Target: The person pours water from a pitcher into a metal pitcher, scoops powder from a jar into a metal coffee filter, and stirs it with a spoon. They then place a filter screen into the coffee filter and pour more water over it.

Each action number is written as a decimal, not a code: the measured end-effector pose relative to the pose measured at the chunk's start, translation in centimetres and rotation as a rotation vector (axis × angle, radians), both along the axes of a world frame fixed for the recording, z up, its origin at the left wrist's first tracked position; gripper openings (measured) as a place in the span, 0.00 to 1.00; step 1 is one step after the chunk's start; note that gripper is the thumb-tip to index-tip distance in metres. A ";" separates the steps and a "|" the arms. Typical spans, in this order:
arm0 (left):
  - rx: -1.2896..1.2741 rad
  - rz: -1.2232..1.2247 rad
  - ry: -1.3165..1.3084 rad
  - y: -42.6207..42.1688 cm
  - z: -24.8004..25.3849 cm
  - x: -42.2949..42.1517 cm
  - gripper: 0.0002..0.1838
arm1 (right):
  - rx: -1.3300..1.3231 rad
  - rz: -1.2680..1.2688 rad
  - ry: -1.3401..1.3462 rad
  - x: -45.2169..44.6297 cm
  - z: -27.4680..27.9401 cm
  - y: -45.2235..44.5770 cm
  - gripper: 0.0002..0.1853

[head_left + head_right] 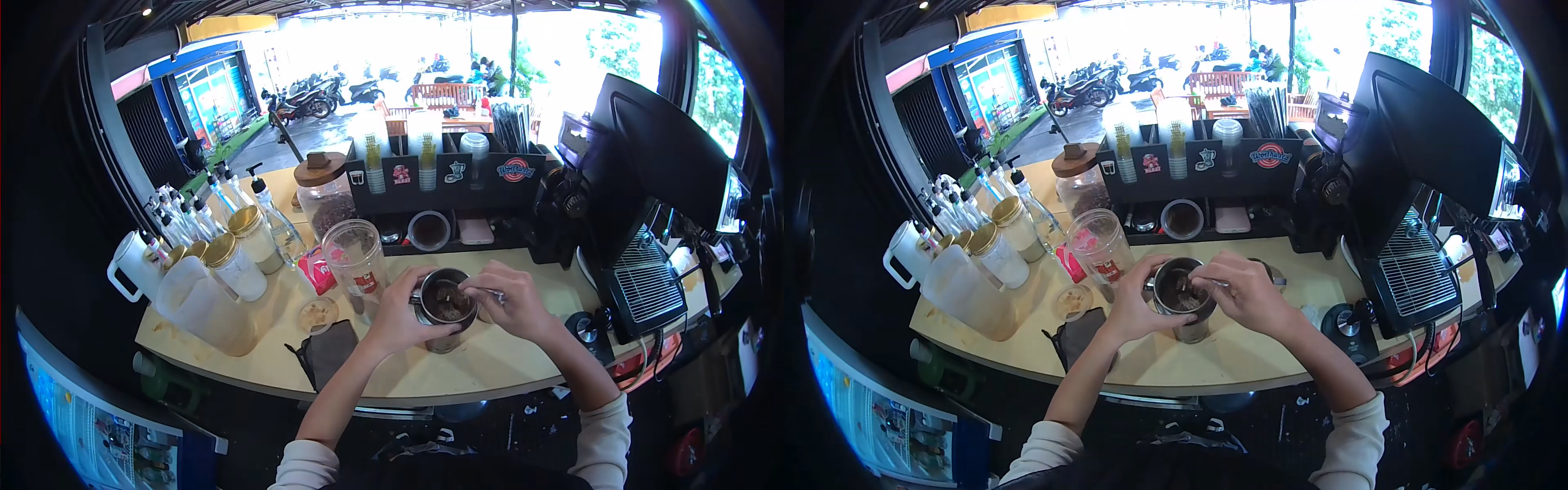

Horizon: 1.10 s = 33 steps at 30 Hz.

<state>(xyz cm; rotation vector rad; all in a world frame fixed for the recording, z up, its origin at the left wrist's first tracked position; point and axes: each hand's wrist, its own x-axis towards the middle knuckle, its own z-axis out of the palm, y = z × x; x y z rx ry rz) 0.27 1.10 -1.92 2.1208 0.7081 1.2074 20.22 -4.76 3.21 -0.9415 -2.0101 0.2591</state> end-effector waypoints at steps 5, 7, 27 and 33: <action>0.053 -0.106 -0.015 0.9 -0.1 -0.3 0.43 | -0.023 0.091 -0.006 -0.3 0.4 -0.4 0.06; 0.082 -0.102 -0.037 1.0 0.1 -0.3 0.42 | -0.057 0.044 0.081 -0.2 0.5 -0.3 0.06; 0.279 0.039 0.062 1.5 0.6 -0.9 0.40 | -0.397 0.127 0.279 0.9 0.7 -1.1 0.10; 0.295 0.033 0.086 1.1 0.7 -0.9 0.41 | -0.348 0.138 0.163 1.2 2.1 -0.9 0.11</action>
